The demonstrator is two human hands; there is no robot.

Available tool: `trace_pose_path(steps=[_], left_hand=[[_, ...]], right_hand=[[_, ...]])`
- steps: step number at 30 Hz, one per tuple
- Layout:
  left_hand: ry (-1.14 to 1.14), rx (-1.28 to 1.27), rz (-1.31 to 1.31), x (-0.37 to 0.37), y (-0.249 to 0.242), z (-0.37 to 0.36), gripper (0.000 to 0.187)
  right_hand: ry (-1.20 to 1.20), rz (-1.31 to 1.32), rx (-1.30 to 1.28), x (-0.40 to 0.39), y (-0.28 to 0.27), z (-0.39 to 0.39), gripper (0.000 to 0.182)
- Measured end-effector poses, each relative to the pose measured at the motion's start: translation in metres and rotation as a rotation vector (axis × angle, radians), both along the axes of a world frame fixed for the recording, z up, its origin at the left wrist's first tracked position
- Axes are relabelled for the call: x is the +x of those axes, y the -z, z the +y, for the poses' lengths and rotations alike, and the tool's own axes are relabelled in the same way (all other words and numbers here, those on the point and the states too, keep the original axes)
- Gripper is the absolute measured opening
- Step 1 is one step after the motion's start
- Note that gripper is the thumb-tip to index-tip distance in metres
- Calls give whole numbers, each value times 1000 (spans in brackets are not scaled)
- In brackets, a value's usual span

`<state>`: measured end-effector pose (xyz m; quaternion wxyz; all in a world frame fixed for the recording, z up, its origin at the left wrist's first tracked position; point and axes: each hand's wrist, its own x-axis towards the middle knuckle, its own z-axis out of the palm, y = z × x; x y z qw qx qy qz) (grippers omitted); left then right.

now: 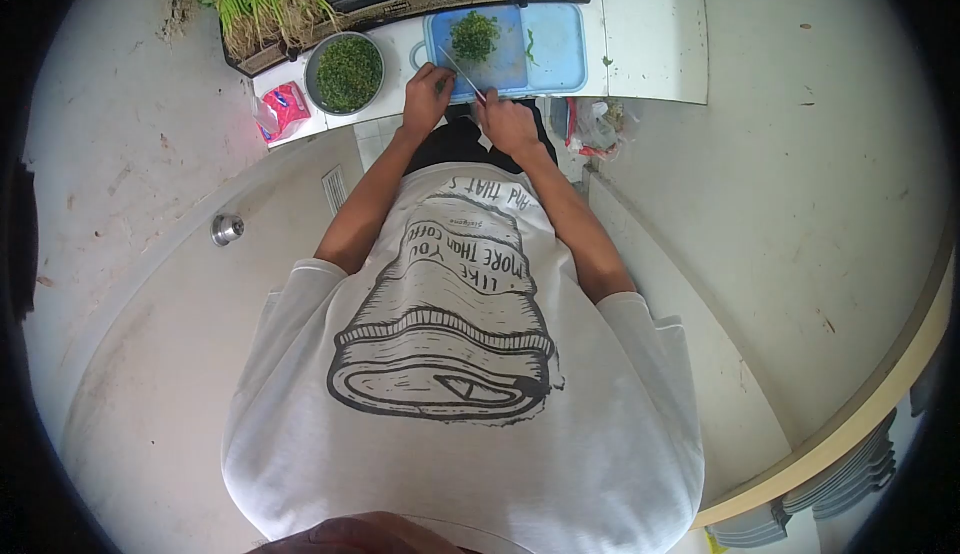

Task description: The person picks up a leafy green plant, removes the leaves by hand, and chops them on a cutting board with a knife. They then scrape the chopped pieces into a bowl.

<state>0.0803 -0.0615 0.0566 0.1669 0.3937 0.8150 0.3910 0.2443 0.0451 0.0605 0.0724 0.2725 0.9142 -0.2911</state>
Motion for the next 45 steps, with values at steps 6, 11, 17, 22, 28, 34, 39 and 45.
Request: trace_pose_path(steps=[6, 11, 17, 22, 28, 34, 39, 45], left_hand=[[-3, 12, -17, -1, 1, 0, 9], [15, 9, 0, -1, -1, 0, 9], [-1, 22, -12, -1, 1, 1, 9], [3, 25, -29, -1, 3, 0, 9], [-24, 19, 12, -1, 2, 0, 9], [-10, -40, 10, -3, -1, -1, 10], [16, -17, 47, -3, 0, -3, 13], [46, 5, 84, -1, 5, -7, 13]], right_hand=[[-33, -47, -8, 2, -2, -3, 37], [-41, -15, -12, -10, 2, 1, 39], [-60, -15, 49, 8, 5, 1, 38], [-32, -71, -25, 7, 0, 6, 37], [-24, 14, -73, 2, 3, 1, 39], [-29, -24, -86, 4, -5, 2, 42], [-59, -26, -63, 3, 0, 2, 39], [-46, 27, -31, -10, 5, -1, 37]])
